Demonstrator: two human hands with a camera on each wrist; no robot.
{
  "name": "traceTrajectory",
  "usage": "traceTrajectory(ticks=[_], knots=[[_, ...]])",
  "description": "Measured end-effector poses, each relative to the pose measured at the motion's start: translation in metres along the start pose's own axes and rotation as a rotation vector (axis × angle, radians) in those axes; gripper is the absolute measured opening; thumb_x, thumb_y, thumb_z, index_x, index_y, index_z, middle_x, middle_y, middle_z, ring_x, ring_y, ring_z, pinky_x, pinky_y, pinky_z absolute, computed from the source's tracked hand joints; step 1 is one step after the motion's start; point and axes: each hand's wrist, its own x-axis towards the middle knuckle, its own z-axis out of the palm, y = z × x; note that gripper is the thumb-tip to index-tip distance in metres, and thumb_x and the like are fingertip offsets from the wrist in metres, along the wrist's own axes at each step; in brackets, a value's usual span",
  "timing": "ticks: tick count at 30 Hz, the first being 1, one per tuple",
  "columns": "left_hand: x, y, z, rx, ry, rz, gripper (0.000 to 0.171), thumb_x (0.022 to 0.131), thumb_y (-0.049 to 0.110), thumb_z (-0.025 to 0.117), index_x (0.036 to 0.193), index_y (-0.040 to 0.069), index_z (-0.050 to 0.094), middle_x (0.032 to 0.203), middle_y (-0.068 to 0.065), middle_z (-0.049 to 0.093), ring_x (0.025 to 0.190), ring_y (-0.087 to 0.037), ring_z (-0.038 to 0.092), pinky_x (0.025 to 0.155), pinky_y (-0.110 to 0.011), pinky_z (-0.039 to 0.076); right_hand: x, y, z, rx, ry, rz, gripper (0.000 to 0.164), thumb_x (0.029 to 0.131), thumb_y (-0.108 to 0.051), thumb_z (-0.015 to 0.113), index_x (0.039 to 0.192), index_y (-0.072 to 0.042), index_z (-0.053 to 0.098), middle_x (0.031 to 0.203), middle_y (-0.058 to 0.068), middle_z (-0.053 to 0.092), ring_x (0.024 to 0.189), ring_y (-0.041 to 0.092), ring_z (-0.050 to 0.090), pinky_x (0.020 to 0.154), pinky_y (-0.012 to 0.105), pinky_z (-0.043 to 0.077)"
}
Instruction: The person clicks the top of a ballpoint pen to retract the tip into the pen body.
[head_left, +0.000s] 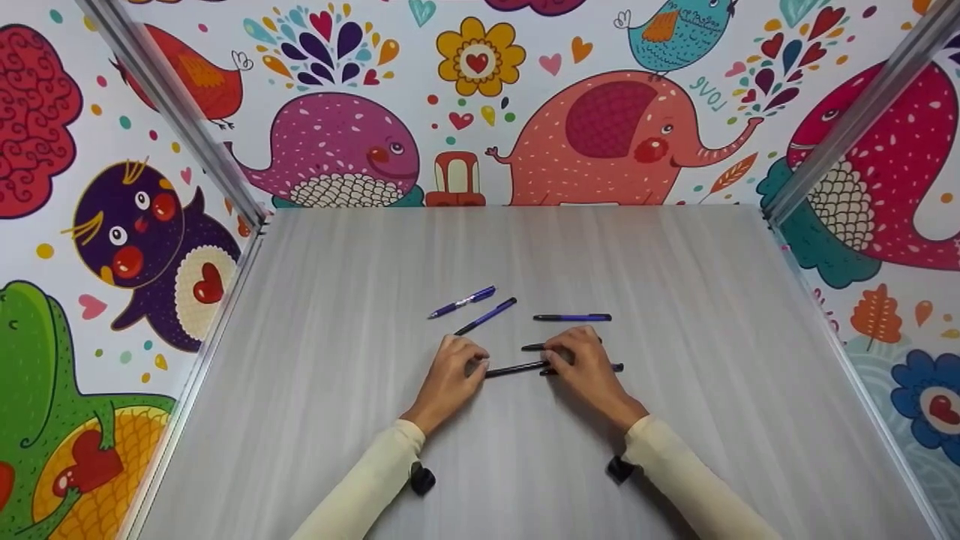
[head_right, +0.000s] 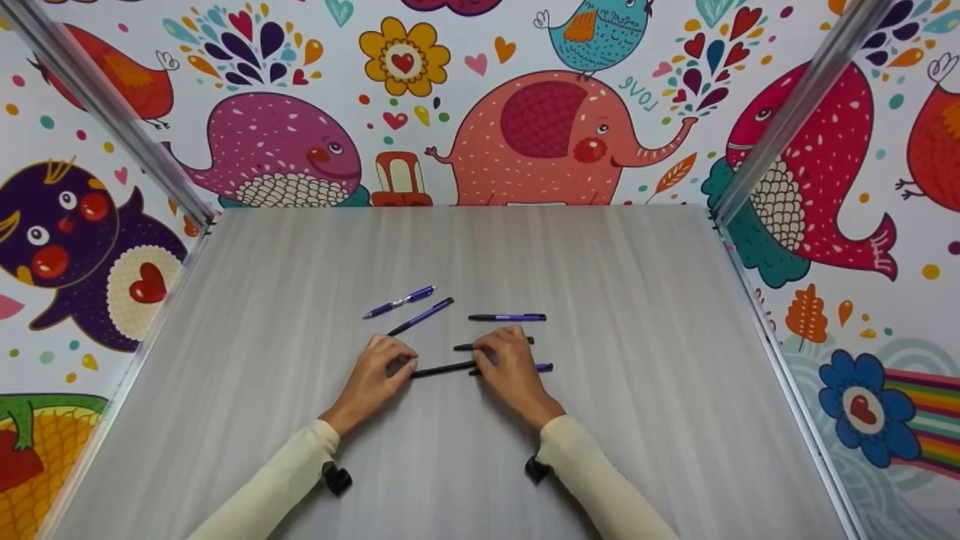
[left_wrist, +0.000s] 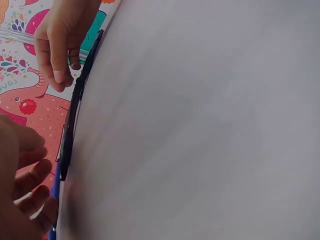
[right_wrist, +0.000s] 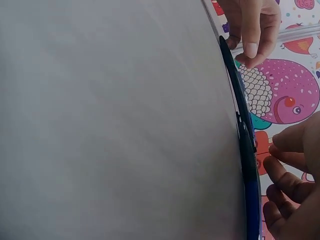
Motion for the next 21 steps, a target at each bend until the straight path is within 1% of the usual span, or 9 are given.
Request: traceTrajectory(ticks=[1, 3, 4, 7, 9, 12, 16, 21], knots=[[0.0, -0.003, 0.002, -0.007, 0.024, 0.009, 0.009, 0.094, 0.001, 0.081, 0.101, 0.007, 0.079, 0.101, -0.002, 0.073, 0.102, -0.022, 0.059, 0.088, -0.036, 0.054, 0.002, 0.0, 0.0, 0.004, -0.004, 0.002, 0.011, 0.095, 0.0, 0.084, 0.105, -0.005, 0.083, 0.106, 0.001, 0.078, 0.109, 0.026, 0.06, 0.093, 0.041, 0.047], [0.0, -0.007, 0.002, -0.016, 0.05, 0.007, 0.01, 0.094, 0.0, 0.081, 0.101, 0.007, 0.078, 0.102, -0.003, 0.073, 0.104, -0.022, 0.059, 0.09, -0.036, 0.054, 0.005, -0.001, 0.0, 0.016, -0.014, 0.006, 0.012, 0.096, 0.0, 0.083, 0.107, -0.004, 0.083, 0.107, 0.001, 0.079, 0.109, 0.026, 0.06, 0.093, 0.041, 0.046], [0.002, -0.003, -0.001, -0.013, 0.049, -0.007, 0.012, 0.093, 0.0, 0.082, 0.101, 0.007, 0.078, 0.103, -0.003, 0.074, 0.105, -0.024, 0.06, 0.091, -0.04, 0.055, 0.007, -0.001, 0.0, 0.02, -0.018, 0.008, 0.012, 0.096, 0.0, 0.082, 0.108, -0.003, 0.082, 0.108, 0.002, 0.079, 0.109, 0.026, 0.06, 0.093, 0.041, 0.046], [0.005, -0.002, -0.006, -0.006, 0.04, -0.049, 0.012, 0.093, 0.0, 0.082, 0.103, 0.005, 0.078, 0.104, -0.005, 0.073, 0.108, -0.026, 0.06, 0.094, -0.043, 0.055, 0.012, -0.002, -0.001, 0.028, -0.039, 0.017, 0.013, 0.097, -0.001, 0.082, 0.111, -0.001, 0.082, 0.109, 0.004, 0.079, 0.109, 0.026, 0.06, 0.094, 0.042, 0.047], [0.009, 0.002, -0.011, 0.02, 0.025, -0.077, 0.012, 0.093, -0.001, 0.082, 0.104, 0.003, 0.079, 0.105, -0.007, 0.074, 0.11, -0.028, 0.061, 0.095, -0.047, 0.055, 0.015, -0.003, 0.0, 0.03, -0.051, 0.022, 0.014, 0.098, -0.001, 0.081, 0.112, 0.001, 0.081, 0.11, 0.006, 0.078, 0.11, 0.028, 0.06, 0.095, 0.044, 0.048], [0.013, 0.002, -0.016, 0.03, 0.023, -0.111, 0.013, 0.094, -0.002, 0.082, 0.105, 0.0, 0.079, 0.106, -0.009, 0.074, 0.112, -0.03, 0.061, 0.099, -0.048, 0.053, 0.02, -0.003, 0.001, 0.029, -0.061, 0.028, 0.015, 0.099, -0.002, 0.08, 0.114, 0.001, 0.081, 0.112, 0.008, 0.078, 0.112, 0.03, 0.06, 0.098, 0.049, 0.05], [0.018, -0.001, -0.019, 0.044, 0.057, -0.113, 0.014, 0.094, -0.004, 0.082, 0.107, -0.002, 0.078, 0.108, -0.01, 0.074, 0.114, -0.031, 0.061, 0.1, -0.049, 0.052, 0.027, -0.002, 0.007, 0.026, -0.051, 0.029, 0.015, 0.098, -0.001, 0.08, 0.113, 0.001, 0.081, 0.115, 0.011, 0.078, 0.115, 0.033, 0.061, 0.1, 0.054, 0.051], [0.021, -0.007, -0.019, 0.042, 0.115, -0.128, 0.017, 0.092, -0.005, 0.084, 0.108, -0.003, 0.078, 0.109, -0.012, 0.075, 0.113, -0.032, 0.06, 0.1, -0.048, 0.051, 0.032, -0.002, 0.016, 0.032, -0.036, 0.035, 0.015, 0.098, -0.001, 0.081, 0.113, 0.001, 0.08, 0.116, 0.012, 0.077, 0.119, 0.035, 0.061, 0.103, 0.055, 0.05]])
